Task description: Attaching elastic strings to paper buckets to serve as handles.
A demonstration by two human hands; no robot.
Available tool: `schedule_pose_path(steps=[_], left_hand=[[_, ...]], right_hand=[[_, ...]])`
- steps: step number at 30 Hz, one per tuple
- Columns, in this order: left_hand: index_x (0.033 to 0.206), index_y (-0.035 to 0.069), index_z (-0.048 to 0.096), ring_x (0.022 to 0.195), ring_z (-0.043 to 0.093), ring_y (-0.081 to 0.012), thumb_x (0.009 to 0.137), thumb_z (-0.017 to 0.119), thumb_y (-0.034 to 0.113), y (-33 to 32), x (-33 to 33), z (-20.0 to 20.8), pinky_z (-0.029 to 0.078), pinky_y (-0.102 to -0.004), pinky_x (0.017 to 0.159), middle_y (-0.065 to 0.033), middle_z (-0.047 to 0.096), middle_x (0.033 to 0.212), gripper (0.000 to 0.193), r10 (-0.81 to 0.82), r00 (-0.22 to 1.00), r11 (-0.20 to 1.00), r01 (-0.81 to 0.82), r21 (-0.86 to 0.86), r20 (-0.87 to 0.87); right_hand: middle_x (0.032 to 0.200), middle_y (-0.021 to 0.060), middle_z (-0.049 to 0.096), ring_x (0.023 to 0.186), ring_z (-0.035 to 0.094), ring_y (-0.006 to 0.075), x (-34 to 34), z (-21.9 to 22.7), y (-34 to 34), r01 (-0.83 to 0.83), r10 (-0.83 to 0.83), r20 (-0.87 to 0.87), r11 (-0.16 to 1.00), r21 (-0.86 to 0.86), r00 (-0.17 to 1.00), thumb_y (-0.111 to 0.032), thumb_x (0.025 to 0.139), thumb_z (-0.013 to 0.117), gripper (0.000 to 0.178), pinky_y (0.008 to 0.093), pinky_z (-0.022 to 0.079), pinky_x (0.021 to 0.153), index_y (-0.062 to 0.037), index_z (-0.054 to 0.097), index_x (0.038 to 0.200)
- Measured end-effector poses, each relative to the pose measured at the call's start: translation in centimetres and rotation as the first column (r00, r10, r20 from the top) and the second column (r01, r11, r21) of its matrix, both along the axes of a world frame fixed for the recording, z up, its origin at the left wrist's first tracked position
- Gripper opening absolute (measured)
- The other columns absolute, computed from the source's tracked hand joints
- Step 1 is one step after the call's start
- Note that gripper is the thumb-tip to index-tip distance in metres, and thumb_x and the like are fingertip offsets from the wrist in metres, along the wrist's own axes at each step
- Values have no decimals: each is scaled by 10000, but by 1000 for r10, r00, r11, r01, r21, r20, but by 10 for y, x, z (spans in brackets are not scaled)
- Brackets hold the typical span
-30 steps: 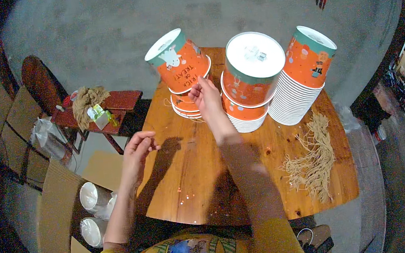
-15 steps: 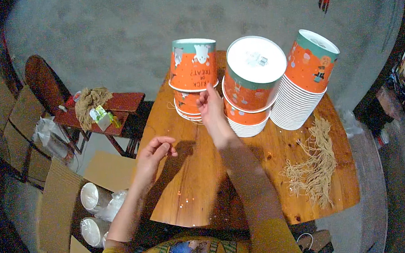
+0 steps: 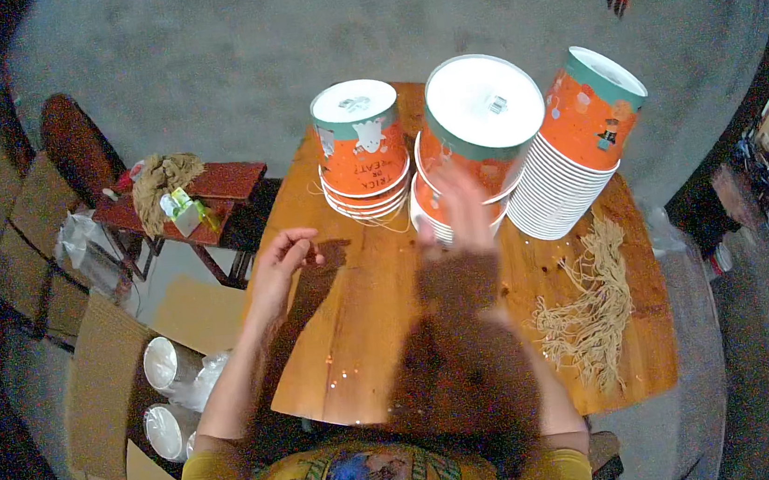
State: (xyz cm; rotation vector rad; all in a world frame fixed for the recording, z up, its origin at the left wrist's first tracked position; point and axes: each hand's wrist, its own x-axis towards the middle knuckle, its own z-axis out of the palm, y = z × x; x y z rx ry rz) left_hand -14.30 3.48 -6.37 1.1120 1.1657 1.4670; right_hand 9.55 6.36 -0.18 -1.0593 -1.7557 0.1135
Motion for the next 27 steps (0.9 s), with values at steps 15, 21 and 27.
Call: schedule_pose_path(steps=[15,21,27], left_hand=[[1453,101,266,1215,416,-236,897,586,203,67,121,-17,350,-345,1024,-146,351,1365,649,-291,923,906,350,238,-252],[1416,69,331,1251,393,-246,901,568,179,67,133,-19,321,-344,1048,-157,399,1319,577,-194,930,917,285,280,-313],[1343,19,386,1144,486,-159,951,516,151,30,129,47,389,-308,986,-83,497,1232,434,-225,974,885,199,421,13]], right_hand=[[987,40,648,914,577,239,67,78,82,-67,-63,353,937,344,933,-146,784,666,127,398,441,783,-85,682,893],[828,91,583,819,545,266,75,107,63,-44,-36,156,875,481,987,-96,791,655,69,373,424,738,-41,632,828],[913,76,600,911,561,212,95,92,-7,89,-25,-152,899,429,988,-46,825,647,60,324,436,824,-36,622,879]])
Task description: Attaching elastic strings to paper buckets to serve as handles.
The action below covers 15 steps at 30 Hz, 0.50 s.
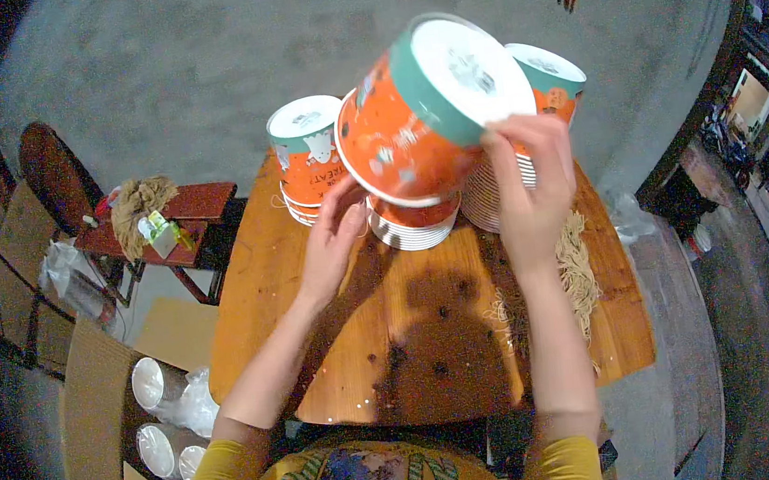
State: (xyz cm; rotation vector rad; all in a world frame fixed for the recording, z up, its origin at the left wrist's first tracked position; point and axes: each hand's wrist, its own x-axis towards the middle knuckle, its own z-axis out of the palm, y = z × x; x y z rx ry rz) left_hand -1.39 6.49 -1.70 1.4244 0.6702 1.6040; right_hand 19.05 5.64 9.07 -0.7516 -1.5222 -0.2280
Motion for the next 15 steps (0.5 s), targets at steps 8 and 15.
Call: schedule_pose_path(steps=[8,15], left_hand=[[1256,29,422,1083,533,-127,922,513,54,-82,21,40,417,-296,944,-78,566,1181,347,-265,883,933,337,-129,388],[1075,0,561,865,580,-142,898,498,36,-105,-13,24,435,-283,808,-73,609,846,192,-1,870,970,-119,-211,-494]], right_hand=[[1003,108,595,957,563,228,39,-127,-77,-102,54,-242,977,-189,969,-27,843,586,108,349,444,862,-31,591,951],[926,108,637,893,604,260,107,-170,-83,109,-206,-65,730,-675,976,-91,885,555,129,340,467,788,-32,640,962]])
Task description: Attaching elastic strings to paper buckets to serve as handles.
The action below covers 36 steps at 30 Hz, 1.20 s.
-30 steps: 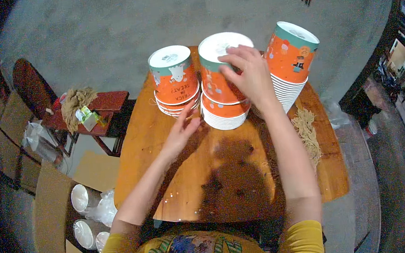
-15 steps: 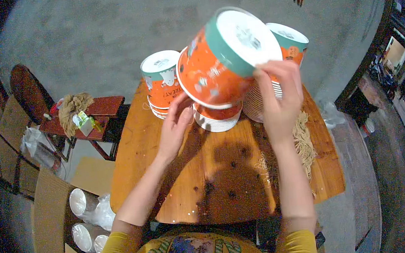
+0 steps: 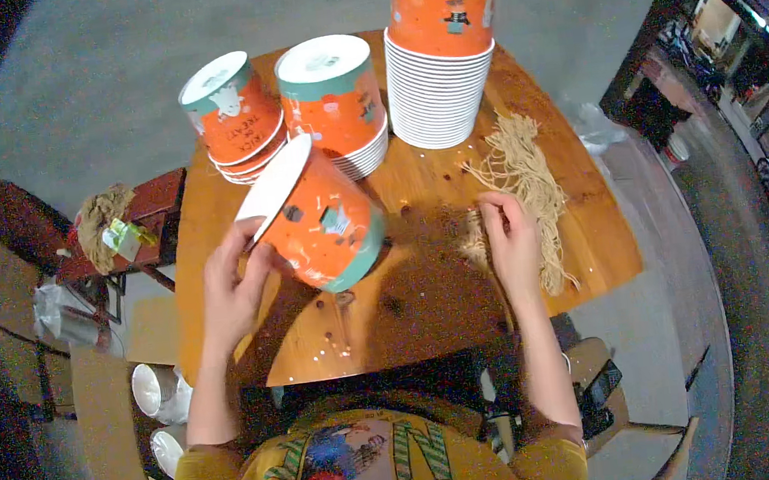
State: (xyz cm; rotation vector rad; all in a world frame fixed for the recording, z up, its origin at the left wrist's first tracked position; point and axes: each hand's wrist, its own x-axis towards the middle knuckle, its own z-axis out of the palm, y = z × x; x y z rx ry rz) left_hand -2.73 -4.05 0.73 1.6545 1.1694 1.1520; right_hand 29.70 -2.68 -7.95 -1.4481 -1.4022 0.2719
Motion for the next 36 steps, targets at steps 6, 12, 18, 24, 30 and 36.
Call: schedule_pose_path(steps=[6,12,18,24,30,36], left_hand=[[1013,26,592,748,525,-283,755,570,-9,-7,-3,-6,389,-371,703,-106,537,768,262,195,855,846,102,524,-481],[1017,58,603,787,530,-267,712,599,-3,-10,8,-13,400,-372,732,-80,544,796,311,192,777,826,202,527,-599],[1028,53,607,820,521,-288,686,588,-35,-13,12,-17,398,-383,787,-100,546,818,353,173,787,846,190,498,-593],[1113,50,584,993,527,-296,774,604,11,-14,18,-16,413,-395,882,-121,550,1025,342,166,820,828,185,529,-547],[1122,21,575,960,579,-200,847,542,6,-1,48,8,469,-284,774,-110,581,1082,278,54,986,886,26,463,-160],[1194,-5,515,879,584,-132,892,553,81,20,88,14,489,-263,736,-89,595,1018,317,-141,981,973,113,202,132]], right_hand=[[901,127,622,892,576,322,17,-10,-6,-2,37,490,997,-72,871,-100,824,615,112,401,465,783,-42,644,915],[849,140,606,844,570,331,10,-29,38,-69,143,436,981,-180,889,-102,800,626,88,416,469,752,-43,643,863],[785,130,578,753,552,283,-5,-21,64,-282,322,226,940,-193,919,-81,781,614,99,365,446,679,-27,562,716],[791,19,542,684,494,88,-32,51,40,-275,263,-221,961,-24,939,-101,814,629,86,218,396,610,-22,632,781],[795,-4,524,647,461,54,-41,100,30,-414,410,-107,910,-18,906,-151,820,671,126,207,394,592,-25,663,816],[726,-29,570,646,484,36,-49,133,22,-486,463,-173,865,-123,869,-122,880,607,117,194,375,582,-12,633,850]])
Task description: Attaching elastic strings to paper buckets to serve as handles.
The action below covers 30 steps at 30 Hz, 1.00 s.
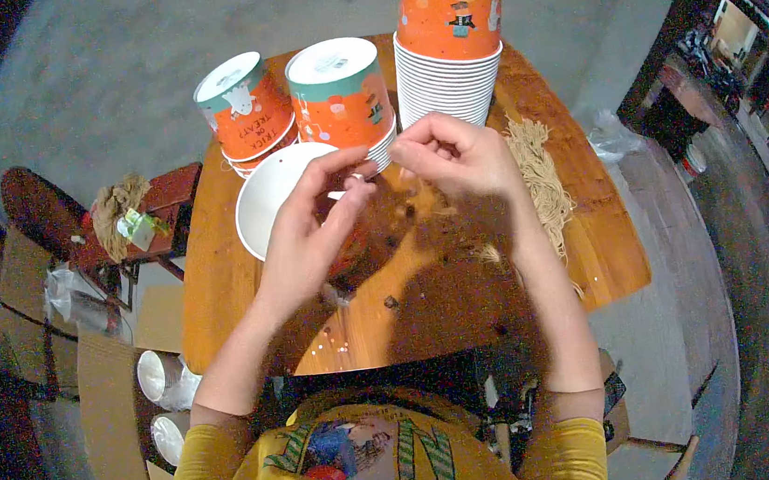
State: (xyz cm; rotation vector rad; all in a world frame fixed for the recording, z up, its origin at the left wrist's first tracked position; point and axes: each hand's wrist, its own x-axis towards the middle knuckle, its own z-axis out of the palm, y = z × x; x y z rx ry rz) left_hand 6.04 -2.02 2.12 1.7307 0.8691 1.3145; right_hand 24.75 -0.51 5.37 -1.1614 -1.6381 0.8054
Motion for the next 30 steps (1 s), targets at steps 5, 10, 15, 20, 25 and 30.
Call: schedule_pose_path(steps=[5,10,15,20,25,30], left_hand=[[1242,13,444,851,557,-75,896,567,95,0,19,8,475,-232,706,-48,582,984,376,-173,963,965,208,-161,208],[1129,17,463,737,543,-59,925,546,107,-14,26,-9,442,-197,630,-20,571,893,238,-284,932,901,340,-269,224],[1016,36,544,633,462,-22,948,518,127,-31,14,-35,399,-179,574,42,517,730,117,-308,951,839,254,-480,-36],[1102,50,462,694,478,-19,913,575,75,-42,18,-53,412,-177,577,22,513,892,222,-175,981,893,195,-406,86],[1055,81,437,614,510,-46,954,527,132,-47,11,-78,401,-182,529,1,553,763,145,-133,942,788,289,-543,308],[980,61,528,566,460,-43,982,487,189,-56,-10,-91,367,-178,508,11,531,706,134,-140,968,779,238,-580,208]], right_hand=[[714,-16,589,613,485,21,-7,8,-10,-144,118,-282,987,-74,952,-135,898,598,115,176,374,543,-25,628,882],[697,-8,583,584,474,31,4,-4,-11,-123,82,-327,987,-107,942,-124,900,587,112,183,374,532,-23,620,865],[681,-3,563,580,478,52,12,-35,-17,-20,-33,-283,983,-182,959,-117,888,594,103,203,381,528,-26,616,844],[696,34,623,625,593,104,6,-63,-27,-55,-4,-243,971,-233,970,-209,885,624,187,241,481,553,-23,606,893],[718,29,617,614,577,77,-32,-60,-48,-262,52,-434,858,-441,899,-63,901,559,67,220,450,532,-7,579,868],[723,20,619,645,581,76,-35,-100,-42,-122,67,-264,973,-197,962,-103,909,573,98,209,460,565,-6,581,900]])
